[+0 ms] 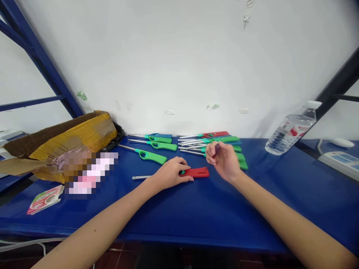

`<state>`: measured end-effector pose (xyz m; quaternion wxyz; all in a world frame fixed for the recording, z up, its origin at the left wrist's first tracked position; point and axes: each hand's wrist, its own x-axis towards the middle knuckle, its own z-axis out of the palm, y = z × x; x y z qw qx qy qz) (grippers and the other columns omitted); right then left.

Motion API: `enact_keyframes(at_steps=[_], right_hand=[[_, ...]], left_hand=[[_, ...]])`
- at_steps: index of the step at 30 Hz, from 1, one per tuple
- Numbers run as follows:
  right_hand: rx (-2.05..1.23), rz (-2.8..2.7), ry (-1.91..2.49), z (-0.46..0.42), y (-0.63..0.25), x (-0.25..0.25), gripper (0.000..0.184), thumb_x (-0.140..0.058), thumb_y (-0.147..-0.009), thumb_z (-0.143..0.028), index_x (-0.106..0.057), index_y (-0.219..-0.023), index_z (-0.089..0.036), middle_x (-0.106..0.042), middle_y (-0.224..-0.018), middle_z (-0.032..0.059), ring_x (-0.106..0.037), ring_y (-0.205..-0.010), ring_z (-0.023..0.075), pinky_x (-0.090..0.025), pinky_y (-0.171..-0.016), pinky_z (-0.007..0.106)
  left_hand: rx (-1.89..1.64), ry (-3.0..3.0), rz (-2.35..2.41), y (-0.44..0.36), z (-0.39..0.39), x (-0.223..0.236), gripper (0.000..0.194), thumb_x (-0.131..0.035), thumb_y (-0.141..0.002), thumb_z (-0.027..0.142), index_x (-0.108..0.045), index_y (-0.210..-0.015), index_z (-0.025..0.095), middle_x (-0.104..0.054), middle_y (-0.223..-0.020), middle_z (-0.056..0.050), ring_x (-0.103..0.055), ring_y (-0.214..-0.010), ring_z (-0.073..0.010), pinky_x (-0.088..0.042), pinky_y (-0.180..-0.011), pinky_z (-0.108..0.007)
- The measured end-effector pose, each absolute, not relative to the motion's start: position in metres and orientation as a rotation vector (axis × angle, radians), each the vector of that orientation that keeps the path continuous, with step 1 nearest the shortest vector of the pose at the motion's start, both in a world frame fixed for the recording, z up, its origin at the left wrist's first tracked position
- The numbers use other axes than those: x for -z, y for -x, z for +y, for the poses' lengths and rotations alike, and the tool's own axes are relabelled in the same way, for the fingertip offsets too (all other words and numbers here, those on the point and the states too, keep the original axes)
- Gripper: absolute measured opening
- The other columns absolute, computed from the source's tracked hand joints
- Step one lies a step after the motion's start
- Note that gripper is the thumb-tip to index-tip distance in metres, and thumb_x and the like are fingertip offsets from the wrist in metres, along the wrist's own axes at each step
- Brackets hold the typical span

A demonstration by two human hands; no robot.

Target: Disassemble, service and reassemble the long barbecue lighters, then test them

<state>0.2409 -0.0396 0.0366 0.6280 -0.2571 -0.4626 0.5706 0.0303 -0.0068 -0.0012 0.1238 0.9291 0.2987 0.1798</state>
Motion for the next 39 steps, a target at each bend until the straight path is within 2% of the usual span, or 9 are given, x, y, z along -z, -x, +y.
enact_keyframes(at_steps=[14,20,26,33,39], right_hand=[[-1.162,-1.109,0.672,-0.032,-0.244,-0.027,0.037,-0.064,-0.079,-0.048,-0.064,-0.059,-0.017,-0.048,-0.052,-0.0009,-0.041,-0.040,0.0080,-0.029,-0.039,0.024],[-1.293,-0.933,0.570,-0.032,-0.254,-0.038,0.033,-0.061,-0.080,-0.044,-0.059,-0.059,-0.018,-0.042,-0.053,-0.0022,-0.036,-0.043,0.0081,-0.032,-0.041,0.024],[-1.407,-0.859,0.521,-0.035,-0.257,-0.041,0.045,-0.056,-0.083,-0.048,-0.046,-0.049,-0.020,-0.022,-0.048,-0.0053,-0.017,-0.042,0.0089,-0.023,-0.038,0.023],[-1.350,-0.895,0.466,-0.034,-0.251,-0.039,0.044,-0.055,-0.084,-0.044,-0.044,-0.049,-0.020,-0.024,-0.048,-0.0047,-0.021,-0.042,0.0091,-0.026,-0.040,0.023],[-1.324,-0.943,0.513,-0.030,-0.246,-0.033,0.043,-0.060,-0.080,-0.046,-0.049,-0.048,-0.019,-0.024,-0.044,-0.0056,-0.022,-0.040,0.0082,-0.024,-0.040,0.023]], left_hand=[[-0.508,-2.784,0.916,-0.029,-0.009,-0.001,0.040,-0.062,-0.088,0.053,-0.072,-0.110,0.021,-0.064,-0.110,-0.008,-0.062,-0.097,-0.0220,-0.048,-0.085,-0.032],[-0.529,-2.770,0.903,-0.029,-0.008,0.001,0.040,-0.064,-0.087,0.052,-0.072,-0.110,0.020,-0.065,-0.110,-0.008,-0.061,-0.098,-0.0222,-0.048,-0.086,-0.032],[-0.507,-2.750,0.919,-0.029,-0.009,0.001,0.041,-0.064,-0.087,0.052,-0.072,-0.111,0.020,-0.064,-0.112,-0.008,-0.060,-0.100,-0.0228,-0.047,-0.089,-0.034],[-0.508,-2.782,0.879,-0.028,-0.009,-0.002,0.039,-0.064,-0.088,0.050,-0.072,-0.110,0.020,-0.064,-0.110,-0.008,-0.060,-0.098,-0.0224,-0.047,-0.087,-0.033],[-0.466,-2.796,0.889,-0.029,-0.010,-0.006,0.038,-0.065,-0.088,0.049,-0.071,-0.112,0.020,-0.064,-0.110,-0.008,-0.060,-0.098,-0.0228,-0.047,-0.085,-0.033]])
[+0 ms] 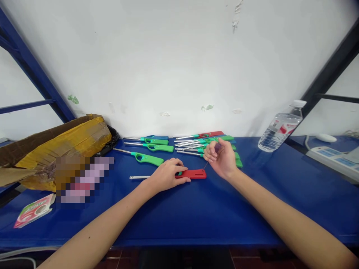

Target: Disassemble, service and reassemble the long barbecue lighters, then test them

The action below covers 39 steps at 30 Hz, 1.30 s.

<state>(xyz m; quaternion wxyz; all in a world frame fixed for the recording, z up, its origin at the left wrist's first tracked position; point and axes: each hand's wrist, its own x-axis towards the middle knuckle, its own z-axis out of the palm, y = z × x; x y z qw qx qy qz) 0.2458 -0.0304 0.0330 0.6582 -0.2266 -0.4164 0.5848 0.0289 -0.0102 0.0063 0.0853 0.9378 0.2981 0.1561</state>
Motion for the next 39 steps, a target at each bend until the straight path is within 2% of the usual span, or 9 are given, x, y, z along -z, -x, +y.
enact_keyframes(at_steps=[8,15,22,30,33,36,39], right_hand=[[-1.334,-1.001,0.529,-0.031,-0.247,-0.031,0.044,-0.056,-0.084,-0.044,-0.053,-0.048,-0.018,-0.024,-0.043,-0.0056,-0.023,-0.039,0.0066,-0.024,-0.040,0.021],[-1.349,-0.938,0.565,-0.027,-0.249,-0.030,0.047,-0.056,-0.085,-0.044,-0.050,-0.046,-0.018,-0.021,-0.043,-0.0069,-0.016,-0.038,0.0058,-0.015,-0.038,0.021],[-1.371,-0.961,0.553,-0.030,-0.248,-0.032,0.045,-0.057,-0.083,-0.043,-0.052,-0.046,-0.017,-0.021,-0.042,-0.0069,-0.018,-0.038,0.0059,-0.016,-0.039,0.021],[-1.373,-0.934,0.554,-0.031,-0.257,-0.038,0.042,-0.059,-0.082,-0.043,-0.055,-0.049,-0.017,-0.023,-0.042,-0.0067,-0.020,-0.037,0.0054,-0.018,-0.038,0.021],[-1.371,-0.934,0.552,-0.031,-0.260,-0.040,0.041,-0.060,-0.082,-0.043,-0.057,-0.051,-0.017,-0.024,-0.043,-0.0065,-0.021,-0.038,0.0053,-0.020,-0.038,0.020],[-1.402,-0.961,0.571,-0.030,-0.260,-0.039,0.041,-0.060,-0.082,-0.045,-0.058,-0.053,-0.017,-0.024,-0.043,-0.0064,-0.022,-0.038,0.0052,-0.022,-0.038,0.019],[-1.448,-0.984,0.613,-0.029,-0.258,-0.035,0.040,-0.062,-0.082,-0.046,-0.059,-0.054,-0.016,-0.026,-0.043,-0.0066,-0.022,-0.038,0.0050,-0.023,-0.038,0.019]], left_hand=[[-0.479,-2.765,0.893,-0.029,-0.011,-0.004,0.040,-0.065,-0.088,0.047,-0.071,-0.114,0.018,-0.064,-0.111,-0.009,-0.060,-0.100,-0.0227,-0.047,-0.087,-0.033],[-0.490,-2.762,0.912,-0.030,-0.010,-0.005,0.040,-0.068,-0.085,0.048,-0.071,-0.111,0.018,-0.064,-0.109,-0.008,-0.060,-0.099,-0.0225,-0.047,-0.087,-0.033],[-0.499,-2.775,0.954,-0.030,-0.012,-0.003,0.038,-0.066,-0.086,0.051,-0.071,-0.104,0.018,-0.064,-0.109,-0.008,-0.060,-0.097,-0.0227,-0.047,-0.085,-0.034],[-0.494,-2.811,0.912,-0.029,-0.012,-0.001,0.034,-0.062,-0.090,0.047,-0.070,-0.105,0.017,-0.063,-0.109,-0.009,-0.058,-0.100,-0.0232,-0.047,-0.089,-0.035],[-0.476,-2.835,0.904,-0.028,-0.012,-0.003,0.039,-0.059,-0.091,0.050,-0.067,-0.112,0.017,-0.062,-0.113,-0.010,-0.058,-0.102,-0.0238,-0.047,-0.090,-0.035],[-0.592,-2.842,1.180,-0.019,-0.006,-0.013,0.047,-0.050,-0.094,0.055,-0.062,-0.121,0.018,-0.059,-0.123,-0.012,-0.054,-0.114,-0.0276,-0.043,-0.100,-0.042],[-0.722,-2.602,1.930,0.003,0.007,-0.029,0.052,-0.044,-0.095,0.052,-0.053,-0.132,0.015,-0.051,-0.134,-0.018,-0.046,-0.125,-0.0361,-0.035,-0.105,-0.056]])
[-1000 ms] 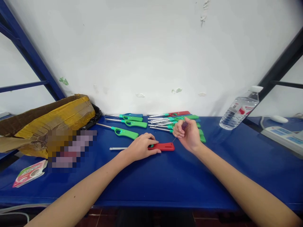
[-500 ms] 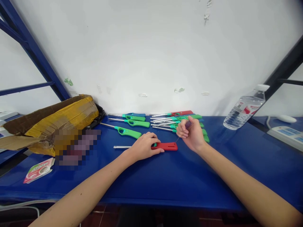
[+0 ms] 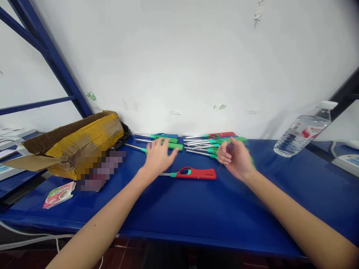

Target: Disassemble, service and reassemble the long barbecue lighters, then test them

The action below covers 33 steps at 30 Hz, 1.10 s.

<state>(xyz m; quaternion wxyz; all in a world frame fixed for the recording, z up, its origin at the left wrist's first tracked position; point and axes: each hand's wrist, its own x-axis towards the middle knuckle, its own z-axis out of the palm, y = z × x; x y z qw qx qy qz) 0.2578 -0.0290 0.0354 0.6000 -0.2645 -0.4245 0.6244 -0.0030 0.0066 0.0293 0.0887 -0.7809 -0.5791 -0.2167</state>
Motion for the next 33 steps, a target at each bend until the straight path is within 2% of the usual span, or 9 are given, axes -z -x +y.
enact_keyframes(at_steps=[1,3,8,14,18,23,27,30,33], right_hand=[[-1.457,-0.986,0.624,-0.029,-0.257,-0.035,0.040,-0.063,-0.081,-0.046,-0.060,-0.055,-0.016,-0.026,-0.043,-0.0067,-0.022,-0.038,0.0050,-0.023,-0.039,0.019],[-1.471,-0.979,0.634,-0.028,-0.257,-0.035,0.039,-0.064,-0.080,-0.046,-0.060,-0.055,-0.016,-0.026,-0.043,-0.0070,-0.022,-0.038,0.0048,-0.024,-0.039,0.019],[-1.474,-0.937,0.618,-0.028,-0.261,-0.037,0.038,-0.062,-0.081,-0.044,-0.058,-0.056,-0.016,-0.025,-0.044,-0.0073,-0.022,-0.038,0.0052,-0.025,-0.040,0.019],[-1.472,-0.963,0.596,-0.032,-0.259,-0.040,0.038,-0.059,-0.084,-0.043,-0.057,-0.057,-0.017,-0.025,-0.045,-0.0070,-0.022,-0.039,0.0060,-0.026,-0.040,0.019],[-1.527,-0.911,0.538,-0.037,-0.255,-0.044,0.037,-0.058,-0.085,-0.043,-0.055,-0.058,-0.018,-0.024,-0.046,-0.0072,-0.020,-0.040,0.0071,-0.027,-0.040,0.020],[-1.524,-0.820,0.470,-0.039,-0.256,-0.047,0.037,-0.054,-0.087,-0.042,-0.051,-0.058,-0.019,-0.025,-0.049,-0.0057,-0.023,-0.043,0.0089,-0.030,-0.042,0.022],[-1.491,-0.798,0.448,-0.037,-0.256,-0.044,0.036,-0.054,-0.087,-0.039,-0.050,-0.058,-0.019,-0.031,-0.052,-0.0037,-0.030,-0.046,0.0095,-0.033,-0.044,0.022],[-1.480,-0.844,0.469,-0.035,-0.254,-0.041,0.036,-0.057,-0.086,-0.040,-0.050,-0.058,-0.019,-0.033,-0.053,-0.0033,-0.033,-0.047,0.0094,-0.034,-0.045,0.021],[-1.465,-0.908,0.502,-0.035,-0.251,-0.040,0.038,-0.060,-0.084,-0.042,-0.053,-0.055,-0.019,-0.032,-0.053,-0.0034,-0.033,-0.047,0.0089,-0.034,-0.044,0.021]], left_hand=[[0.609,2.177,-1.878,0.012,0.011,-0.034,0.057,-0.046,-0.094,0.052,-0.047,-0.138,0.015,-0.047,-0.138,-0.021,-0.042,-0.128,-0.0400,-0.035,-0.103,-0.062],[0.505,2.060,-2.091,0.031,0.020,-0.042,0.065,-0.046,-0.093,0.053,-0.039,-0.144,0.014,-0.043,-0.141,-0.024,-0.040,-0.128,-0.0427,-0.040,-0.098,-0.063],[0.244,1.915,-2.463,0.064,0.036,-0.041,0.068,-0.038,-0.093,0.057,-0.035,-0.145,0.015,-0.034,-0.146,-0.027,-0.034,-0.132,-0.0477,-0.038,-0.093,-0.071],[0.172,1.913,-2.547,0.080,0.046,-0.035,0.078,-0.039,-0.090,0.064,-0.037,-0.143,0.007,-0.038,-0.139,-0.034,-0.045,-0.123,-0.0510,-0.045,-0.088,-0.060],[0.409,1.991,-2.222,0.059,0.037,-0.034,0.063,-0.044,-0.092,0.054,-0.046,-0.137,0.010,-0.043,-0.137,-0.028,-0.045,-0.124,-0.0467,-0.047,-0.090,-0.058],[0.834,2.669,-1.254,0.007,0.005,-0.023,0.040,-0.045,-0.097,0.043,-0.059,-0.122,0.015,-0.052,-0.132,-0.015,-0.047,-0.127,-0.0280,-0.039,-0.109,-0.043],[0.727,2.983,-0.816,-0.020,-0.019,-0.008,0.043,-0.053,-0.095,0.045,-0.058,-0.126,0.016,-0.053,-0.134,-0.016,-0.047,-0.128,-0.0286,-0.040,-0.108,-0.044],[0.642,3.050,-0.800,-0.023,-0.024,0.000,0.050,-0.056,-0.093,0.046,-0.053,-0.131,0.014,-0.053,-0.133,-0.017,-0.047,-0.127,-0.0297,-0.040,-0.107,-0.045],[0.606,3.067,-0.849,-0.021,-0.021,0.003,0.046,-0.057,-0.093,0.040,-0.054,-0.130,0.014,-0.055,-0.130,-0.016,-0.049,-0.124,-0.0289,-0.042,-0.105,-0.044]])
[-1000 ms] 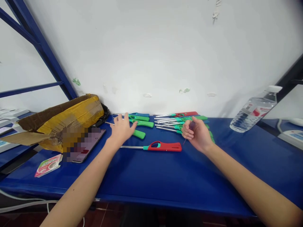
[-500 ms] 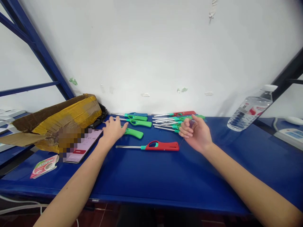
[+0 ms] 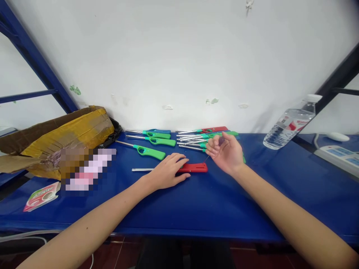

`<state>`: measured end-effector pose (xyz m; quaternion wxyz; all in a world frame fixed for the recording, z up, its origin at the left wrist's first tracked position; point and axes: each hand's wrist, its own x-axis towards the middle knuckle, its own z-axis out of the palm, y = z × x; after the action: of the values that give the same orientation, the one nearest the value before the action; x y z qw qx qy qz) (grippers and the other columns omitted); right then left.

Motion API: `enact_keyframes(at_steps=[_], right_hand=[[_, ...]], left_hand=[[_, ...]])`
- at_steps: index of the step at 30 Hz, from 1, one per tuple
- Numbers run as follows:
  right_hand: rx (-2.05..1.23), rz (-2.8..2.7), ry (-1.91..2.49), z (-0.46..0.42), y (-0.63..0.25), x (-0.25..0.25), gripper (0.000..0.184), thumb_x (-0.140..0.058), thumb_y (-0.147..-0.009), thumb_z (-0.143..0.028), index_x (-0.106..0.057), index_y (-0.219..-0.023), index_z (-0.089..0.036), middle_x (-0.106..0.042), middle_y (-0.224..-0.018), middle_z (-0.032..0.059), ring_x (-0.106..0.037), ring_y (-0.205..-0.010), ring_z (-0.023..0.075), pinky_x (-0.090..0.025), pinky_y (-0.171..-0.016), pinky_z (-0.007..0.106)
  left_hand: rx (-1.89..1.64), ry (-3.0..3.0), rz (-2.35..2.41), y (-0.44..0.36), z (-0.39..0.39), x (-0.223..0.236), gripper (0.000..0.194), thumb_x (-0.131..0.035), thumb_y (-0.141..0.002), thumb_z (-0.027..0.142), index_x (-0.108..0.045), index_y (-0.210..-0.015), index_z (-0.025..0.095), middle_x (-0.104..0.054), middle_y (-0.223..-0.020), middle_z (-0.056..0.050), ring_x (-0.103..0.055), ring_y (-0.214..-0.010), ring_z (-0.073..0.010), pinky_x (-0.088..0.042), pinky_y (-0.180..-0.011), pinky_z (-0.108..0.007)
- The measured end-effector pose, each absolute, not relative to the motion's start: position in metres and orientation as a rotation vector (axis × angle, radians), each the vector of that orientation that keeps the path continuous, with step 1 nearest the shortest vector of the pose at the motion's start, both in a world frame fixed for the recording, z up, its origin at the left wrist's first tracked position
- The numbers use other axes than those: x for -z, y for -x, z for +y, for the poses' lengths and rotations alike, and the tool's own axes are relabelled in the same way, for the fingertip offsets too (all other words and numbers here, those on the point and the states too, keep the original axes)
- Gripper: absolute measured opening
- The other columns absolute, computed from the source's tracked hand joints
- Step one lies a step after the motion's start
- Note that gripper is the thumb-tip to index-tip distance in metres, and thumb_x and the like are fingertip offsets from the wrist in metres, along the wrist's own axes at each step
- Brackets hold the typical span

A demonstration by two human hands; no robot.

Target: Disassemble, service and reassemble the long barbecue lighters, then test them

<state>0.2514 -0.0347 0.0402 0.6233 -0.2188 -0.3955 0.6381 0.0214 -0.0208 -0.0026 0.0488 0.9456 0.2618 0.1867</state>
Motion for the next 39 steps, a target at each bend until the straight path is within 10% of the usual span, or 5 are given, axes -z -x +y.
enact_keyframes(at_steps=[39], right_hand=[[-1.578,-1.071,0.504,-0.028,-0.263,-0.039,0.039,-0.061,-0.079,-0.044,-0.061,-0.051,-0.016,-0.027,-0.046,-0.0052,-0.029,-0.043,0.0066,-0.027,-0.043,0.021]], left_hand=[[-0.534,-2.778,0.827,-0.019,-0.016,0.003,0.031,-0.057,-0.094,0.036,-0.061,-0.119,0.017,-0.053,-0.127,-0.013,-0.050,-0.121,-0.0258,-0.043,-0.105,-0.040]])
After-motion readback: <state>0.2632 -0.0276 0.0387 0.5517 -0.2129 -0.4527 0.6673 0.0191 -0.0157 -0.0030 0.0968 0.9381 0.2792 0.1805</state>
